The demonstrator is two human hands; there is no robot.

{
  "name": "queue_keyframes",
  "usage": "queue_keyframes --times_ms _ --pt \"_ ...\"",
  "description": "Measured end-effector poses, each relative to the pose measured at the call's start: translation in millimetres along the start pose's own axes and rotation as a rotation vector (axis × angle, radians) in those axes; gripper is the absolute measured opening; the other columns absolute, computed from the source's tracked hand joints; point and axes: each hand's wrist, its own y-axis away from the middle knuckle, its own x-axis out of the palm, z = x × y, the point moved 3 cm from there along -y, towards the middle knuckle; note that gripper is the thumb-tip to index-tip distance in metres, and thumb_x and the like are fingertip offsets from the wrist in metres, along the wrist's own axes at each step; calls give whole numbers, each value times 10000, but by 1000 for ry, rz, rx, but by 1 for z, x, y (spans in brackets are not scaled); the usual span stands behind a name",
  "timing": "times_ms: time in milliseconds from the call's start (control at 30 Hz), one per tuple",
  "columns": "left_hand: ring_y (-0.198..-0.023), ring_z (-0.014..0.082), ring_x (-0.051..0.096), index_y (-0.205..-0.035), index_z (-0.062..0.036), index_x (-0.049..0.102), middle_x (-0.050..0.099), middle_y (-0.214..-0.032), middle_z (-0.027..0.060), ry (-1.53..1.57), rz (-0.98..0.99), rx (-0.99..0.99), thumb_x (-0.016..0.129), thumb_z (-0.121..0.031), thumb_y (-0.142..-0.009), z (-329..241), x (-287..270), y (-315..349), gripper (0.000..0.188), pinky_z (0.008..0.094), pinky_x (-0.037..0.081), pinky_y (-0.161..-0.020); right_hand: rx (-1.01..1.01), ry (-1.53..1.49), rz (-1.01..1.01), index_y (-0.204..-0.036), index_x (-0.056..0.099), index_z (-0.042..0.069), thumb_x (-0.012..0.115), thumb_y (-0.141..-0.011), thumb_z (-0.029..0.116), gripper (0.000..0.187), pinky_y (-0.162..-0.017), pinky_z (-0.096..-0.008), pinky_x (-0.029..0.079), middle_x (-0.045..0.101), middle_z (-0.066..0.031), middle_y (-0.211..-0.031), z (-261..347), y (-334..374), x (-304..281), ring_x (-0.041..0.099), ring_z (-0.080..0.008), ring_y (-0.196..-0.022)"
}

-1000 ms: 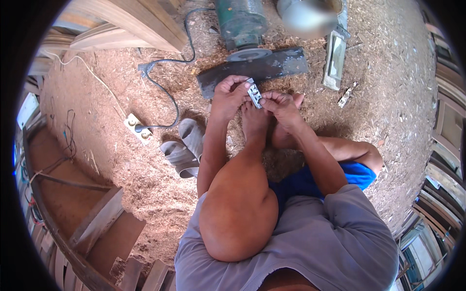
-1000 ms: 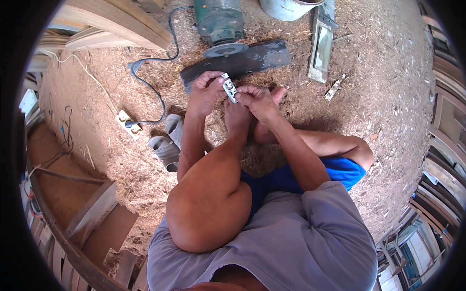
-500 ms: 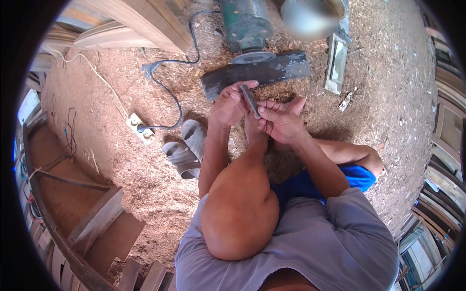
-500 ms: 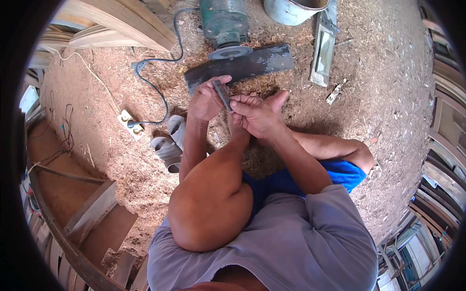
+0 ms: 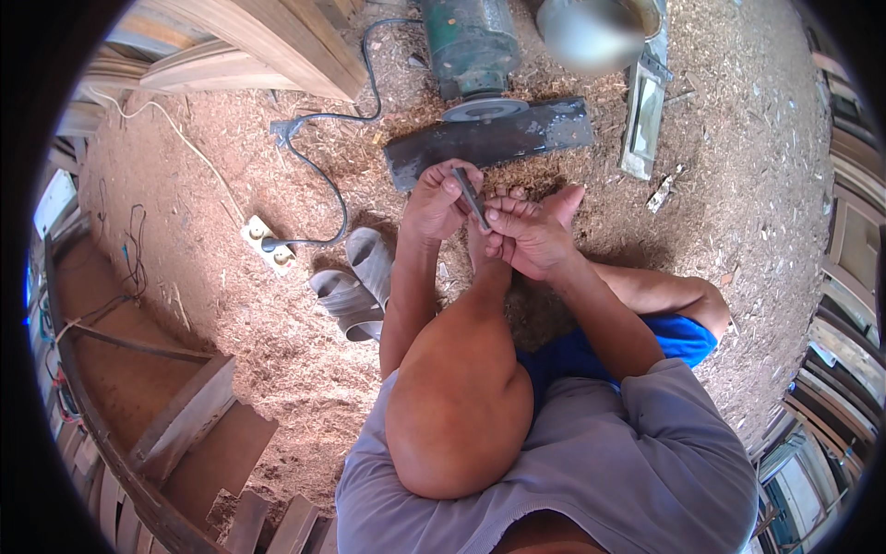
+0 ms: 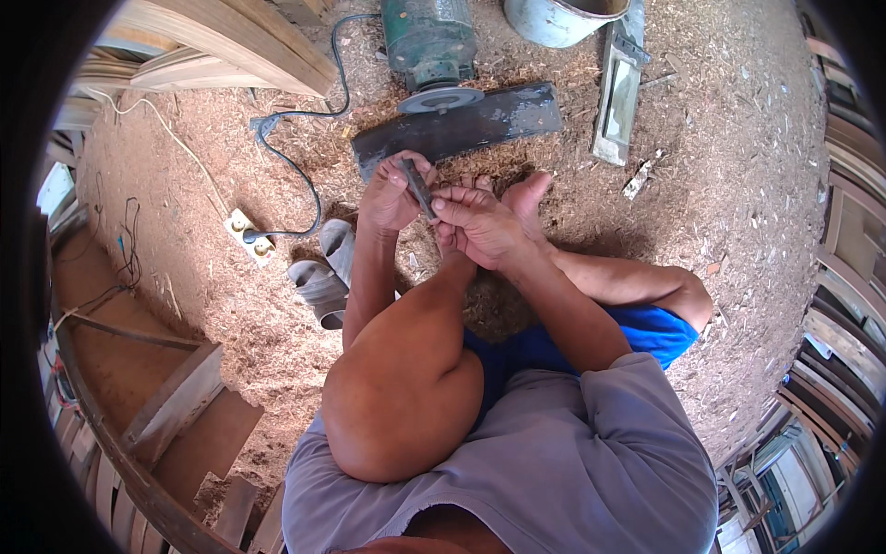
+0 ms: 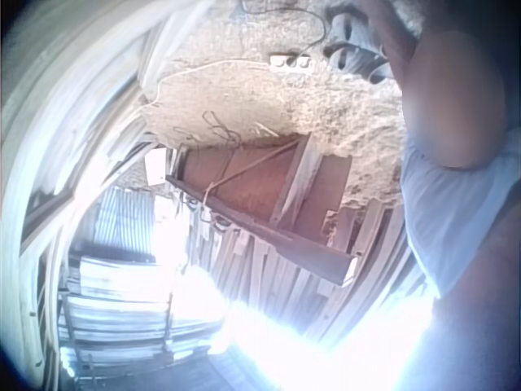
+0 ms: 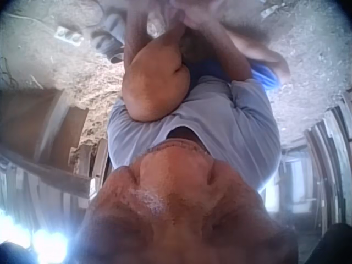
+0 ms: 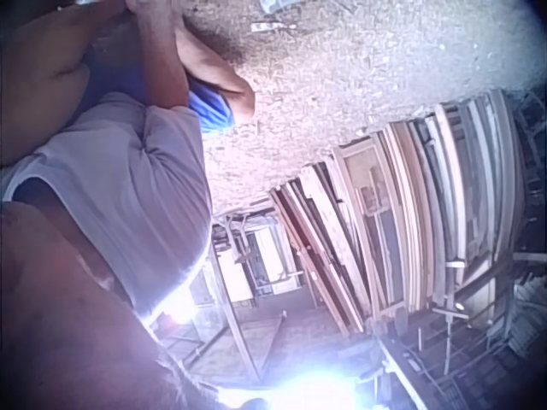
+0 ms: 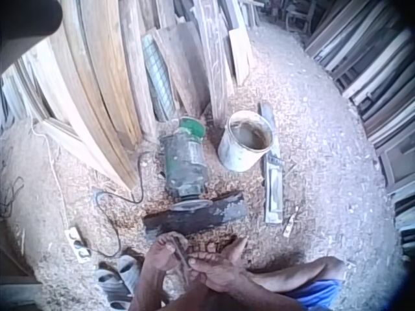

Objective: The person sharpens a metal plate by holding it against a spinning bench grinder and then dipping it into a bucket of water.

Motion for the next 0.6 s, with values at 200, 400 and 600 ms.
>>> queue_keyframes --times_ms 200,400,600 --pt "-747 121 607 -1004 3 617 650 -903 56 78 102 -28 735 -279 -815 -1 -3 -1 359 269 522 -628 19 -41 41 -1076 601 50 582 -923 121 169 -665 -214 467 599 -18 -925 0 1 -1 534 -72 -726" --pt "-753 134 636 -997 16 610 646 -882 69 111 91 -23 725 -335 -814 -2 -4 -1 412 273 547 -632 9 11 -10 -1075 599 50 597 -913 109 173 -676 -251 496 622 -32 -954 0 3 -1 555 -86 -702" --pt "-731 136 642 -1030 22 603 635 -857 64 54 45 4 715 -373 -815 2 -10 1 464 268 541 -636 36 -27 -7 -1069 601 52 604 -908 109 171 -679 -270 507 625 -27 -947 -1 4 1 556 -89 -686"
